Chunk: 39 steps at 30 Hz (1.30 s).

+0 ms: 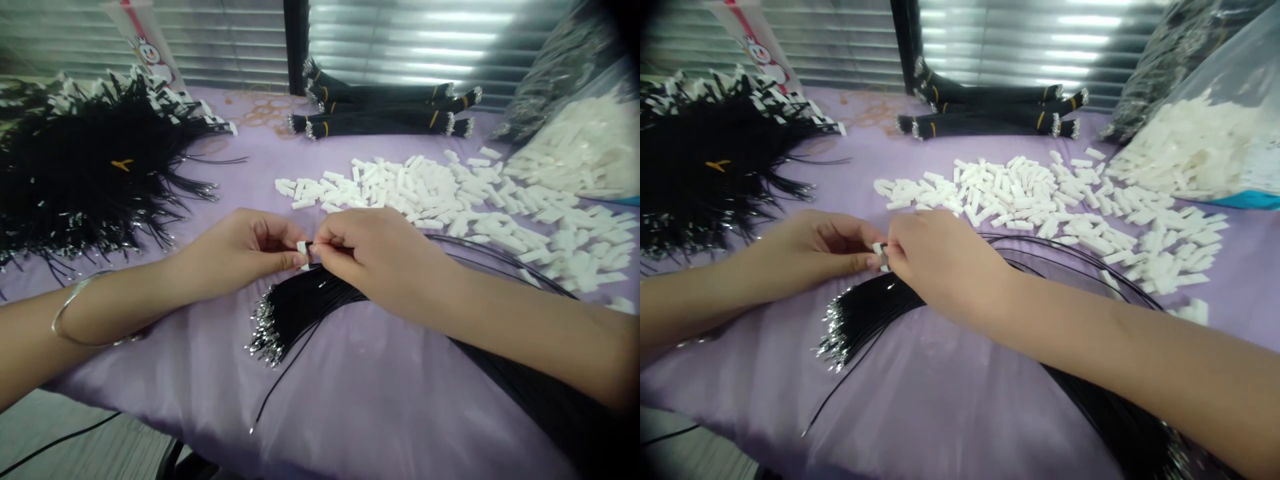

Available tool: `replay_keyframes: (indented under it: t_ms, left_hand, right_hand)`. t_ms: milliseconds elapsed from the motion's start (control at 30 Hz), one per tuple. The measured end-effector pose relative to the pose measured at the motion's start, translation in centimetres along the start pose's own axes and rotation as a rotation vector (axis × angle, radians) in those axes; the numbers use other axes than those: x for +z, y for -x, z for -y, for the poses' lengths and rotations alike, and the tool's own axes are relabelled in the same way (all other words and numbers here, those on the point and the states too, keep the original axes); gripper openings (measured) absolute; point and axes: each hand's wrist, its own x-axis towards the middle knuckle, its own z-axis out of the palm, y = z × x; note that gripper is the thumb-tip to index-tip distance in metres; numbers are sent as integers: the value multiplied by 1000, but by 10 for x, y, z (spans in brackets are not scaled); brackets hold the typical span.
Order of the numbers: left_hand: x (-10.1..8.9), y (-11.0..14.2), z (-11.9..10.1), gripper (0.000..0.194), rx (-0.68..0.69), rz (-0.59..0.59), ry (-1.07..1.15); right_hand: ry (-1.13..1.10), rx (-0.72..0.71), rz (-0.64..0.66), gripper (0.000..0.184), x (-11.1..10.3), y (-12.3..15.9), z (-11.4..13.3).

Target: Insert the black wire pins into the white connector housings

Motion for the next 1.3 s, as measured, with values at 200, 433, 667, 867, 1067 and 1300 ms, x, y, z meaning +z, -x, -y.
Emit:
replay_keyframes:
  t_ms: [200, 433, 667, 867, 1067, 1300]
  left_hand:
    - [-4, -2, 1, 26, 85, -92, 129]
    - [-7, 0, 0, 17, 90, -96, 160]
    - [-10, -5, 6, 20, 131, -25, 206]
    - [-11, -7, 13, 20, 147, -2, 279]
    - [-11, -10, 16, 23, 132, 15, 324]
    - [-12, -9, 14, 27, 124, 17, 296]
  right_hand:
    - [246, -232, -277, 17, -13, 12, 6]
    - [409, -333, -54, 12, -21, 31, 20]
    - [313, -289, 155, 17, -14, 12, 3]
    - [265, -243, 66, 15, -14, 11, 9]
    - [277, -251, 211, 14, -8, 7, 12]
    - [257, -277, 162, 15, -15, -3, 13]
